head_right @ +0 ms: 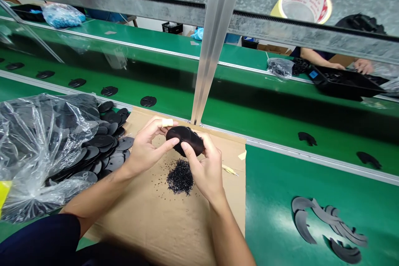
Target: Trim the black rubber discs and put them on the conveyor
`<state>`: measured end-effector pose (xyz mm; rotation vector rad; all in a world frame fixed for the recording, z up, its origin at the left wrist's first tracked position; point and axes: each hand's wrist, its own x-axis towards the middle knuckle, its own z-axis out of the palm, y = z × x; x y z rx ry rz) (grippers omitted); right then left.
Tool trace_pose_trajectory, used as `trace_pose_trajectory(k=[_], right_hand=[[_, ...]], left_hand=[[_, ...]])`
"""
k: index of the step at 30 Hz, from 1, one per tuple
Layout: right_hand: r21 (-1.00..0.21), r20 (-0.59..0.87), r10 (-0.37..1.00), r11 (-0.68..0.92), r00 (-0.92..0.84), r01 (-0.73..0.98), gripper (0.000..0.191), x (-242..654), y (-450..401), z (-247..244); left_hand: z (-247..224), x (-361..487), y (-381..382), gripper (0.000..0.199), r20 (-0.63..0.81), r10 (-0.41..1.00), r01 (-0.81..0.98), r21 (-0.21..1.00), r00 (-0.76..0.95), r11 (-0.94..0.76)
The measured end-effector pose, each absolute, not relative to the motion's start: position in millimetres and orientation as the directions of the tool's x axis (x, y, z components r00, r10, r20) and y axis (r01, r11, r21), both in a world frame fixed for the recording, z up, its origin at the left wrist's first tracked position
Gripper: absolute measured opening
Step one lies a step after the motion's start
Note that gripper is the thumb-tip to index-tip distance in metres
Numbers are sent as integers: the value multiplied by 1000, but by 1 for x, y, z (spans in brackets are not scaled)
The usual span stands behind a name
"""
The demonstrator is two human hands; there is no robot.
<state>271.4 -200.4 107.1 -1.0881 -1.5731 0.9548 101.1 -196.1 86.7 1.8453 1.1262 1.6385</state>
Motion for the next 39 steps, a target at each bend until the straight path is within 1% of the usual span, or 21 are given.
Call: trace_pose_trajectory(k=[2, 4, 7, 9, 11, 14, 17, 23, 26, 30, 32, 35, 39], right_hand=[[-926, 290, 946, 316, -144, 209, 19, 272, -201, 108], [-922, 301, 940, 330, -161, 203, 17, 272, -202, 108], [-915, 308, 935, 342, -175, 215, 15, 273, -203, 108], [-900, 326, 930, 361, -171, 244, 13, 273, -203, 108], [-877, 359, 917, 396, -176, 272, 11, 275, -202, 108], [-824, 420, 883, 468, -210, 319, 5, 280, -202, 109], [-764, 480, 844, 536, -238, 359, 8, 286, -203, 110], [-738, 513, 807, 589, -292, 331, 11, 290, -204, 109], [-722, 523, 795, 604, -306, 336, 10, 290, -203, 108], [-722, 508, 793, 605, -338, 336, 11, 291, -202, 109], [-724, 501, 793, 603, -346, 334, 10, 292, -202, 110], [-717, 514, 785, 615, -347, 330, 9, 292, -203, 111], [-724, 494, 782, 612, -380, 318, 13, 294, -203, 111]], left_hand=[[86, 101, -196, 26, 612, 791, 280, 764, -26, -582], [86, 101, -196, 28, 582, 813, 238, 792, -15, -563], [86, 100, -197, 23, 511, 859, 170, 845, 30, -508], [86, 99, -198, 20, 497, 866, 170, 850, 53, -498], [87, 98, -199, 21, 539, 839, 212, 814, 71, -541], [88, 96, -200, 25, 646, 752, 285, 703, 127, -652], [90, 95, -201, 27, 703, 690, 313, 624, 175, -716], [97, 92, -202, 31, 754, 620, 227, 579, 218, -783], [100, 91, -202, 31, 772, 588, 226, 544, 241, -808], [100, 91, -203, 32, 810, 546, 241, 498, 214, -833], [99, 91, -204, 33, 806, 549, 256, 495, 223, -830], [99, 91, -205, 27, 782, 575, 279, 512, 239, -812], [98, 92, -207, 22, 798, 574, 278, 519, 182, -809]])
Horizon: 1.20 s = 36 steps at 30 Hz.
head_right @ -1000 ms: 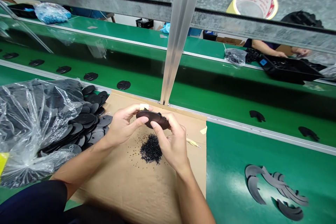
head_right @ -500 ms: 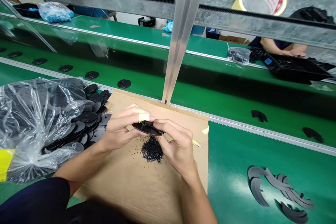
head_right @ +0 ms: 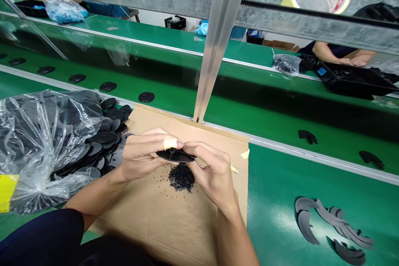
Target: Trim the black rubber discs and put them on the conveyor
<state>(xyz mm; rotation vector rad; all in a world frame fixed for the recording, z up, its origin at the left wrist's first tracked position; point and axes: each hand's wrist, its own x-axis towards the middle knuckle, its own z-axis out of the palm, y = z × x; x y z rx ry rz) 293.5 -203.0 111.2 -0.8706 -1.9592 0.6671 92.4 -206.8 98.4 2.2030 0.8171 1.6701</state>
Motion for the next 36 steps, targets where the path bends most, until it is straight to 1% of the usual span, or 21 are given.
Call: trace_pose_trajectory(k=[3, 8, 12, 16, 19, 22, 24, 26, 29, 31, 33, 36], right_hand=[[-730, 491, 778, 613, -392, 303, 14, 295, -203, 111], [-692, 528, 749, 653, -401, 308, 11, 296, -202, 113], [-693, 536, 723, 671, -435, 263, 14, 297, -202, 115], [-705, 533, 717, 670, -450, 233, 14, 297, -202, 116], [-727, 531, 725, 656, -437, 204, 13, 296, -202, 117], [-765, 528, 742, 626, -413, 147, 8, 295, -201, 118], [-786, 508, 757, 602, -412, 137, 6, 295, -201, 120], [-793, 488, 770, 588, -411, 161, 8, 295, -202, 122], [-767, 525, 768, 614, -366, 186, 15, 295, -202, 125], [-735, 570, 744, 651, -349, 188, 15, 296, -202, 126], [-703, 594, 711, 686, -375, 188, 14, 298, -203, 127], [-660, 597, 654, 730, -465, 179, 13, 303, -207, 133]], left_hand=[[98, 92, -207, 27, 810, 553, 255, 503, 194, -826], [98, 92, -206, 29, 796, 547, 255, 490, 259, -833], [97, 95, -207, 28, 830, 516, 227, 472, 211, -852], [97, 97, -208, 23, 839, 510, 223, 469, 190, -855], [99, 96, -207, 26, 816, 535, 220, 493, 216, -841], [101, 95, -207, 32, 775, 584, 177, 556, 243, -812], [101, 95, -208, 27, 748, 619, 160, 598, 241, -785], [100, 95, -210, 20, 734, 643, 181, 617, 219, -766], [99, 94, -212, 20, 753, 627, 244, 581, 202, -776], [100, 93, -213, 21, 778, 592, 287, 530, 209, -798], [102, 92, -215, 20, 802, 552, 324, 472, 231, -820], [107, 92, -220, 17, 819, 499, 347, 398, 284, -850]])
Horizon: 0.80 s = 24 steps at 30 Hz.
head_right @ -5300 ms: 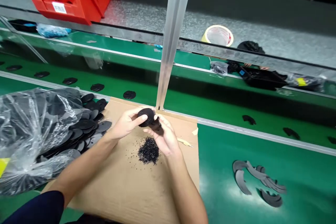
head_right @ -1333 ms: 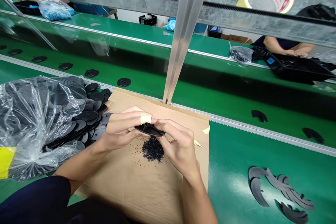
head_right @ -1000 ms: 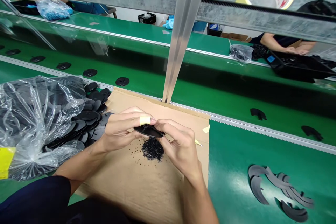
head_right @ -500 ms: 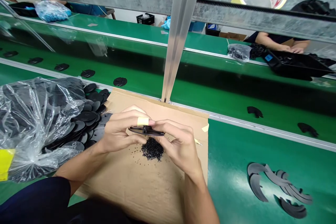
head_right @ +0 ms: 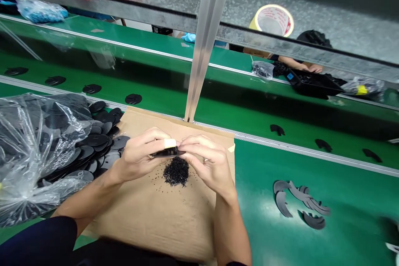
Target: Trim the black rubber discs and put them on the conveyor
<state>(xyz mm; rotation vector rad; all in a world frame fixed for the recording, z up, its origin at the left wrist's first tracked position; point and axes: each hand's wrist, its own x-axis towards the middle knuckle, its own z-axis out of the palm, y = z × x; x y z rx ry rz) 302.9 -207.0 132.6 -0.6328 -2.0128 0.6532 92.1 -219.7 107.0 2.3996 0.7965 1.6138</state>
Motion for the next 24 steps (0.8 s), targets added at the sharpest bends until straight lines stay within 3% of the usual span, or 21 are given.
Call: trace_pose_trajectory(k=[4, 8, 11, 14, 16, 18, 20, 24], right_hand=[[-623, 548, 592, 760, -592, 184, 14, 309, -221, 148], [-633, 513, 611, 744, -603, 216, 14, 314, -232, 156], [-583, 407, 751, 652, -519, 485, 37, 330, -230, 139], [-398, 165, 885, 463, -435, 792, 46, 355, -230, 100], [-263, 14, 941, 331, -339, 906, 56, 367, -232, 68], [-214, -30, 968, 236, -248, 948, 64, 373, -233, 40], [-233, -6, 980, 191, -198, 953, 60, 372, -232, 22], [-358, 70, 981, 195, -182, 913, 33, 361, -222, 11]], left_hand=[[118, 92, -232, 9, 813, 447, 259, 371, 372, -892], [125, 89, -243, 9, 776, 482, 172, 453, 407, -875], [117, 82, -242, 15, 727, 605, 199, 572, 326, -795], [98, 72, -235, 20, 554, 779, 269, 734, 293, -623], [81, 68, -231, 23, 423, 863, 305, 812, 278, -497], [63, 68, -227, 25, 331, 913, 298, 870, 240, -394], [47, 71, -224, 26, 271, 940, 259, 911, 206, -320], [20, 81, -221, 33, 236, 949, 142, 953, 209, -268]])
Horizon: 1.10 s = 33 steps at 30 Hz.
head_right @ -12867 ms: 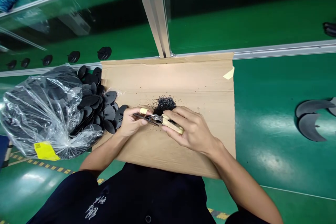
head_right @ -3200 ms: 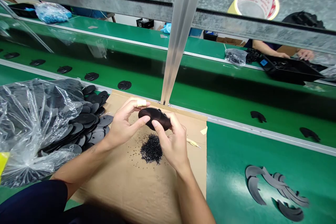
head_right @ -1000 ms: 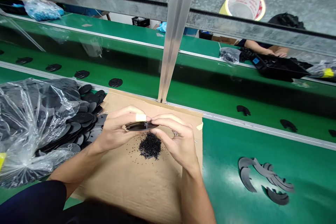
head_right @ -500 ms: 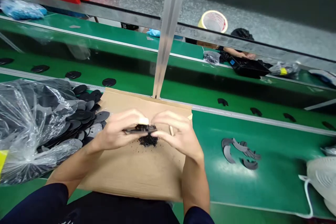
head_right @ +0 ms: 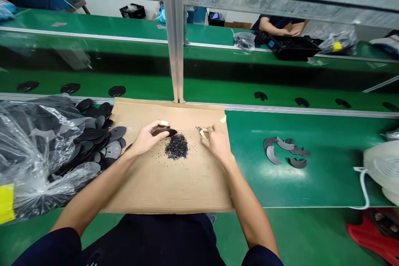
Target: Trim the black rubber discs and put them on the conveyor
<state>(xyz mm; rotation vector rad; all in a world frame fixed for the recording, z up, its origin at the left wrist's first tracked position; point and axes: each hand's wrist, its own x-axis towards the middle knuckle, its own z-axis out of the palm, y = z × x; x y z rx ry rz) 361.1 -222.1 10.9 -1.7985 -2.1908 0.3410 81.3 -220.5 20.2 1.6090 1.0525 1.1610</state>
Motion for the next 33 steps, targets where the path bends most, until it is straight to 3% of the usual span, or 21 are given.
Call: trace_pose_trajectory(k=[4, 9, 17, 25, 33], right_hand=[[-542, 146, 966, 257, -211, 800, 30, 342, -218, 11], [-763, 310, 884, 451, -349, 463, 30, 316, -231, 9], [-658, 490, 744, 658, -455, 366, 32, 314, -243, 6], [-580, 516, 725, 688, -457, 437, 34, 317, -242, 1], [-595, 495, 736, 675, -462, 436, 36, 318, -243, 0]], left_hand=[[7, 83, -222, 40, 290, 937, 96, 945, 197, -313], [2, 76, -228, 39, 334, 923, 137, 922, 192, -362], [4, 71, -235, 26, 390, 874, 96, 897, 290, -432], [4, 69, -236, 25, 382, 872, 124, 892, 307, -435], [3, 69, -236, 26, 381, 870, 125, 891, 314, -436]])
